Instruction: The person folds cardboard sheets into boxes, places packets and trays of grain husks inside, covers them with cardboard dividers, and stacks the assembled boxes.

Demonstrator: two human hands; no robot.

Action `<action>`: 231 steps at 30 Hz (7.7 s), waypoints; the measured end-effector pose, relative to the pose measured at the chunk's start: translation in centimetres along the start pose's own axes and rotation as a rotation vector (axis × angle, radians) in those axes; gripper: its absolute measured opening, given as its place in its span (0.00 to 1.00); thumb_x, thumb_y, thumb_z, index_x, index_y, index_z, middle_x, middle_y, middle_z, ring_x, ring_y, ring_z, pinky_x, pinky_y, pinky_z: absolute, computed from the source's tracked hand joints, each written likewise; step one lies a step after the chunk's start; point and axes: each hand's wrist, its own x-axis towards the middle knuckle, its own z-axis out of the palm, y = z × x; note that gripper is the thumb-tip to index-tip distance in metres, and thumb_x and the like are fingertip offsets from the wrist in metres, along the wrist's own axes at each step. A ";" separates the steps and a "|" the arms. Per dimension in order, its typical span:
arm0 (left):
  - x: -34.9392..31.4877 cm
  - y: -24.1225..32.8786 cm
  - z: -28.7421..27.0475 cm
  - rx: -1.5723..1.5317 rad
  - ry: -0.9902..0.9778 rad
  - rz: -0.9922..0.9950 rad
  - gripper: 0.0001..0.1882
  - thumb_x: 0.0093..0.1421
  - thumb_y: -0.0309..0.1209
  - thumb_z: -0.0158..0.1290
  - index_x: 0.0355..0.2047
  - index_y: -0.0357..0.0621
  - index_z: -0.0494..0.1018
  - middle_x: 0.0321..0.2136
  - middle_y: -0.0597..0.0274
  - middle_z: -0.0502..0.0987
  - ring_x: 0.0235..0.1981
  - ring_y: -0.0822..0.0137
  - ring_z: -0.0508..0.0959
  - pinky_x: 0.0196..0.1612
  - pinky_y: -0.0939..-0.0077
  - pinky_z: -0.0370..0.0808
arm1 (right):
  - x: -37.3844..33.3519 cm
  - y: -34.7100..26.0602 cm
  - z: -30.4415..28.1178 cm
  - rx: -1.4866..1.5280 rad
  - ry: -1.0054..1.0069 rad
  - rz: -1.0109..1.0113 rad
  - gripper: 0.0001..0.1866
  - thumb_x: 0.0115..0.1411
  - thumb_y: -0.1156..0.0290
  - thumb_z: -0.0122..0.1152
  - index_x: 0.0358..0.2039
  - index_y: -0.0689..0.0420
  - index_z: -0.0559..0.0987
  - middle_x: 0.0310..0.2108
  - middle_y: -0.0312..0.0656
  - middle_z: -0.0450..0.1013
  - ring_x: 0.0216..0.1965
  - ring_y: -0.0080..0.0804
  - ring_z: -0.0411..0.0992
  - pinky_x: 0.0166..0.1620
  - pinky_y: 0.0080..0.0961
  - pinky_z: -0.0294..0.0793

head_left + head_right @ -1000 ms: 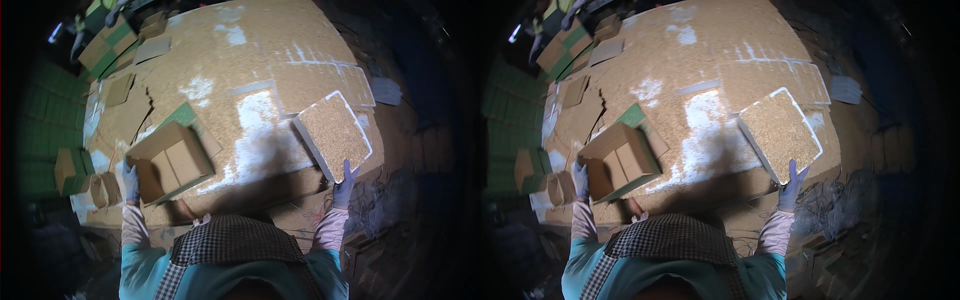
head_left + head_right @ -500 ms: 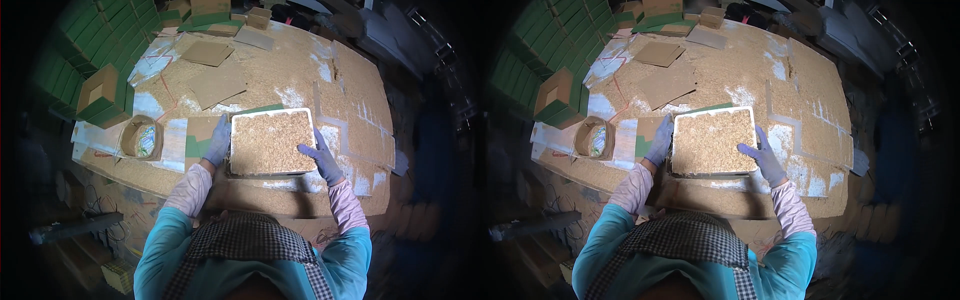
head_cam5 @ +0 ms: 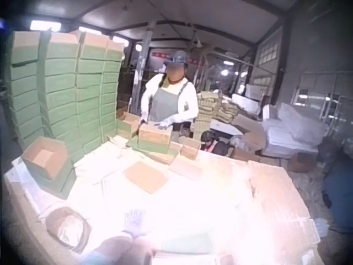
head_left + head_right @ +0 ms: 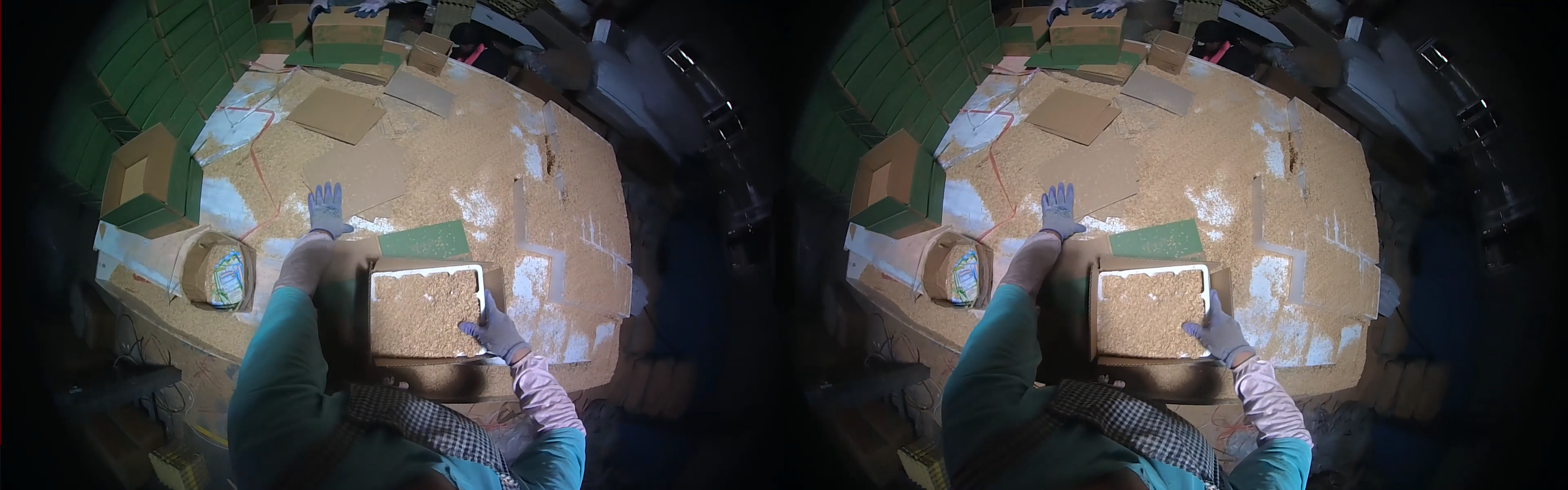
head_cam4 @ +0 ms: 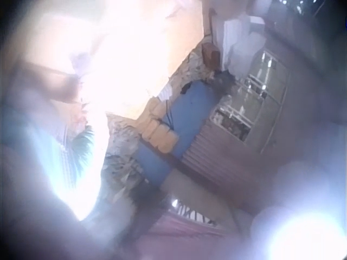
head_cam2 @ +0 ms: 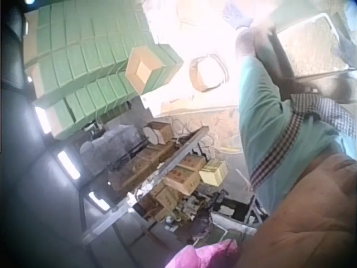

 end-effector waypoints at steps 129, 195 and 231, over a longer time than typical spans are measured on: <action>-18.3 1.2 -25.0 -0.776 -0.480 0.163 0.32 0.71 0.37 0.42 0.71 0.36 0.50 0.69 0.48 0.58 0.70 0.51 0.57 0.71 0.67 0.52 | 4.7 -3.0 -7.7 0.580 0.270 -0.824 0.41 0.55 0.44 0.66 0.59 0.62 0.69 0.54 0.59 0.68 0.58 0.52 0.65 0.62 0.40 0.65; -20.1 2.4 -4.4 -1.064 0.225 -0.382 0.39 0.56 0.14 0.46 0.70 0.37 0.54 0.67 0.52 0.61 0.67 0.61 0.61 0.69 0.71 0.56 | 16.4 48.5 -9.2 -0.111 1.427 0.345 0.44 0.60 0.44 0.61 0.70 0.54 0.59 0.65 0.72 0.55 0.67 0.72 0.48 0.66 0.63 0.43; -13.4 7.8 -2.4 -1.575 0.113 -0.077 0.31 0.70 0.33 0.44 0.70 0.39 0.50 0.60 0.40 0.68 0.61 0.50 0.69 0.68 0.58 0.60 | 1.1 -6.7 -0.4 0.943 -0.096 -0.522 0.44 0.63 0.66 0.64 0.72 0.55 0.48 0.68 0.47 0.57 0.66 0.43 0.59 0.68 0.42 0.59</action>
